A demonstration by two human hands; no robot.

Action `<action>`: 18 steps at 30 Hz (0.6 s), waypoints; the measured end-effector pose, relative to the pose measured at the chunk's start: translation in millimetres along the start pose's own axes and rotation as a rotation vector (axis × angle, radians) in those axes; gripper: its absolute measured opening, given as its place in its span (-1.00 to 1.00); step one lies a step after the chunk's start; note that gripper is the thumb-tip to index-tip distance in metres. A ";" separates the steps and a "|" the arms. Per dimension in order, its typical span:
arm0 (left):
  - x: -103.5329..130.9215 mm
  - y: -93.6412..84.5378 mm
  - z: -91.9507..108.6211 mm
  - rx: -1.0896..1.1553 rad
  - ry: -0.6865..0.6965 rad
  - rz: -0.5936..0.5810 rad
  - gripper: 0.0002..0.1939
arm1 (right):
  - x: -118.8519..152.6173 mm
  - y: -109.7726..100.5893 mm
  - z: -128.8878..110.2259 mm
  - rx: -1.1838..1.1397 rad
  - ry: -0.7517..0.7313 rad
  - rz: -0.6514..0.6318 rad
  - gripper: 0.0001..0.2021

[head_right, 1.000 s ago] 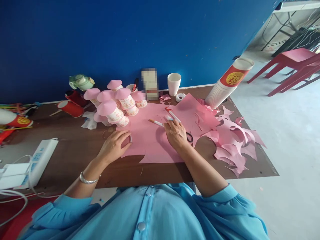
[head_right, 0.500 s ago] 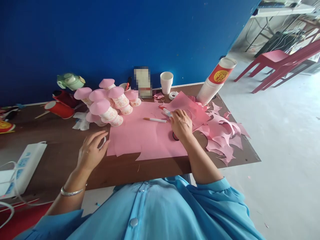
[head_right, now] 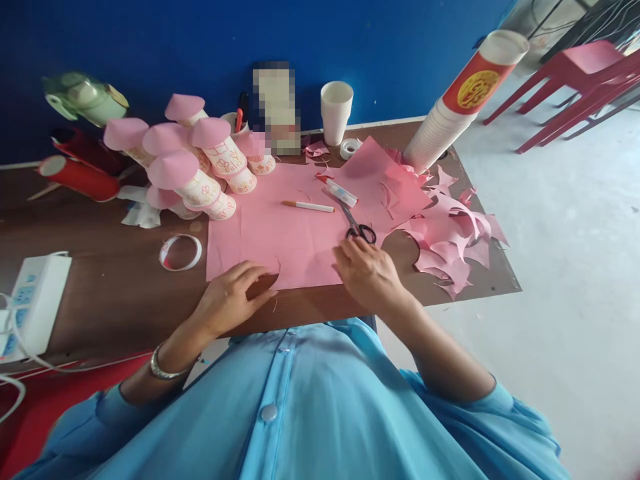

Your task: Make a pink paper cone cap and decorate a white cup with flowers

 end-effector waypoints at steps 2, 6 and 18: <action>0.8 0.9 7.5 -0.100 0.055 -0.025 -0.69 | 9.8 2.6 -20.7 0.090 -0.100 -0.021 -0.83; -5.4 0.5 18.5 -0.330 0.188 -0.021 -0.90 | 12.9 11.3 -46.9 0.213 -0.200 -0.103 -0.74; -36.4 -48.3 23.8 -0.293 0.252 0.180 -0.88 | 2.6 3.8 -40.7 0.111 -0.154 0.013 -0.65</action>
Point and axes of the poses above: each hand's wrist, its own x-axis away from the middle knuckle, its own y-axis out of the palm, z = x × y, the point moved 4 cm from there along -x, towards the middle knuckle, and after that the axes turned 10 degrees about -z, right-handed, at the moved point
